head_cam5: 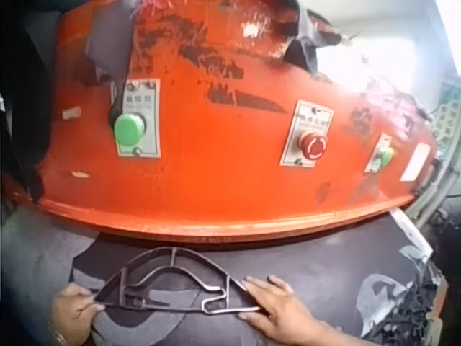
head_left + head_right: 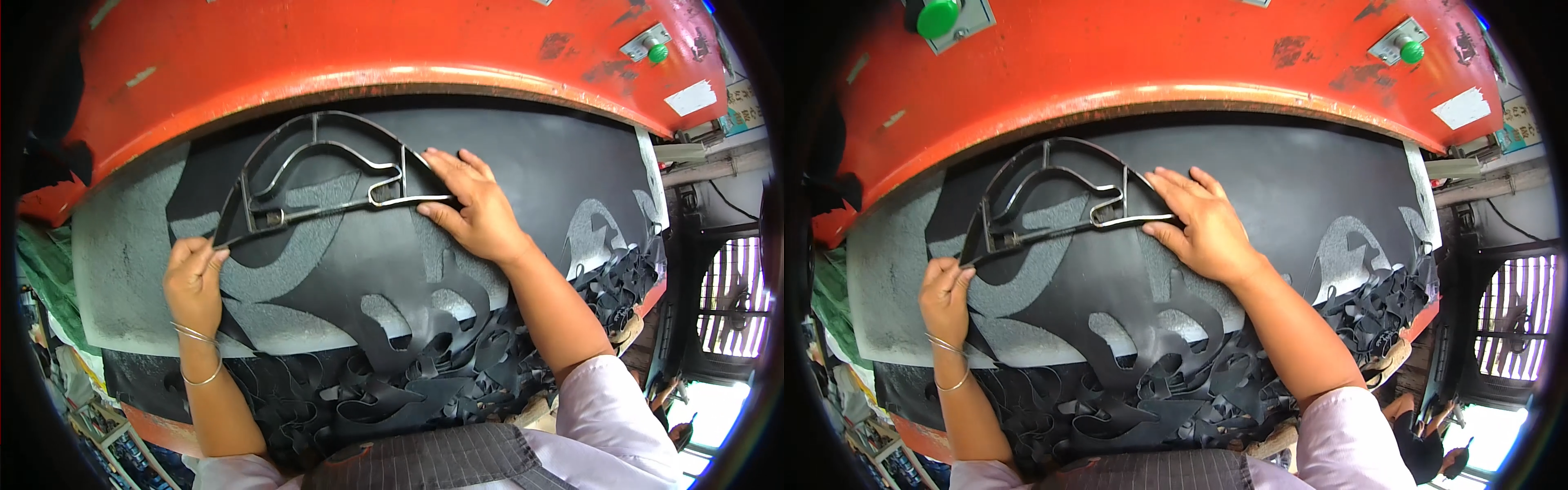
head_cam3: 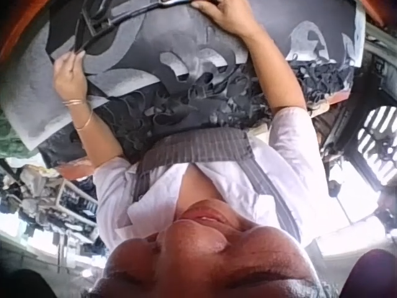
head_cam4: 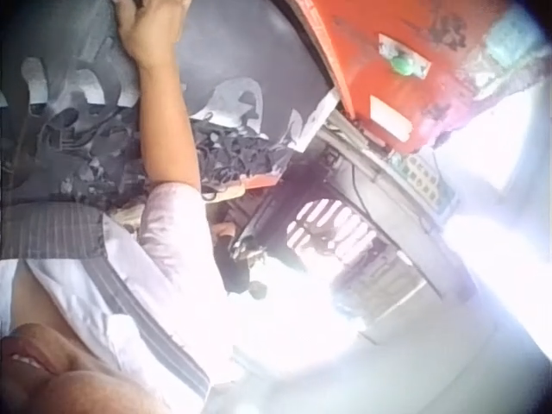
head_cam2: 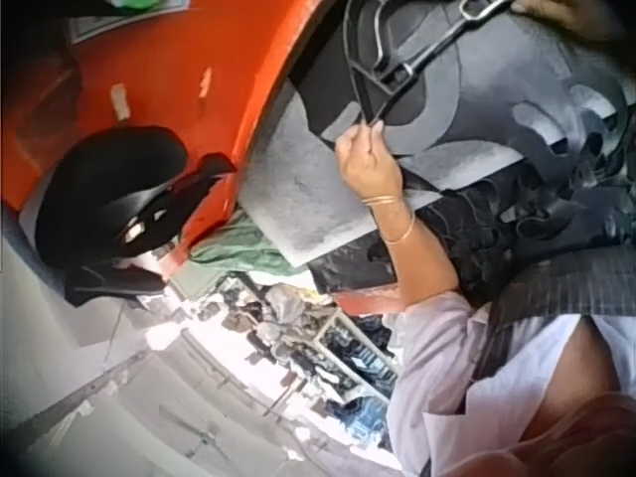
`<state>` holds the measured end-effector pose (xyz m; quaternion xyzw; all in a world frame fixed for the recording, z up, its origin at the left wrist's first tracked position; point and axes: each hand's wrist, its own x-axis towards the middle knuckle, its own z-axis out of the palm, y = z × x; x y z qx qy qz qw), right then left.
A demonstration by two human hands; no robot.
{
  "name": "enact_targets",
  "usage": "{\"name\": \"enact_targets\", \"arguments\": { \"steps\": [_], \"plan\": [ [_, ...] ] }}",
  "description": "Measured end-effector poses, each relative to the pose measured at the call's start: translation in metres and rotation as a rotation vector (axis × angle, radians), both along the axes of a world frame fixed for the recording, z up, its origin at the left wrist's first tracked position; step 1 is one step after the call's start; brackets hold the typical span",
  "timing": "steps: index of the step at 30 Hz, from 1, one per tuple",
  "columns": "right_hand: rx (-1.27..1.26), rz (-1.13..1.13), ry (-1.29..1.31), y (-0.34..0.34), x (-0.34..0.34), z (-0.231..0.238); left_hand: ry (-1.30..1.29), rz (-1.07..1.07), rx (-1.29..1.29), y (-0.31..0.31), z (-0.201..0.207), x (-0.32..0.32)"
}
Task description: Using a press machine and a metal die to cut shapes out of a sheet of material.
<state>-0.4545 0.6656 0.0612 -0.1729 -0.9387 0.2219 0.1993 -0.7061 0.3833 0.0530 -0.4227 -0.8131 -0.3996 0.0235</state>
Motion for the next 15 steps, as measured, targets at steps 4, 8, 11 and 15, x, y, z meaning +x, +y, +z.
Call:
{"name": "enact_targets", "arguments": {
  "steps": [4,8,11,15],
  "plan": [
    [0.019,0.016,0.003,-0.002,-0.001,-0.001,0.047,-0.013,-0.011,0.000,-0.001,-0.004],
    [0.046,-0.023,-0.013,-0.007,0.001,-0.003,-0.007,0.037,-0.025,-0.001,0.003,0.000],
    [0.032,-0.047,-0.025,-0.010,-0.002,-0.001,0.113,0.027,-0.002,-0.001,0.002,-0.002],
    [0.041,-0.057,-0.003,-0.011,0.003,0.001,0.051,0.037,-0.015,0.000,0.005,0.002]
  ]
}}
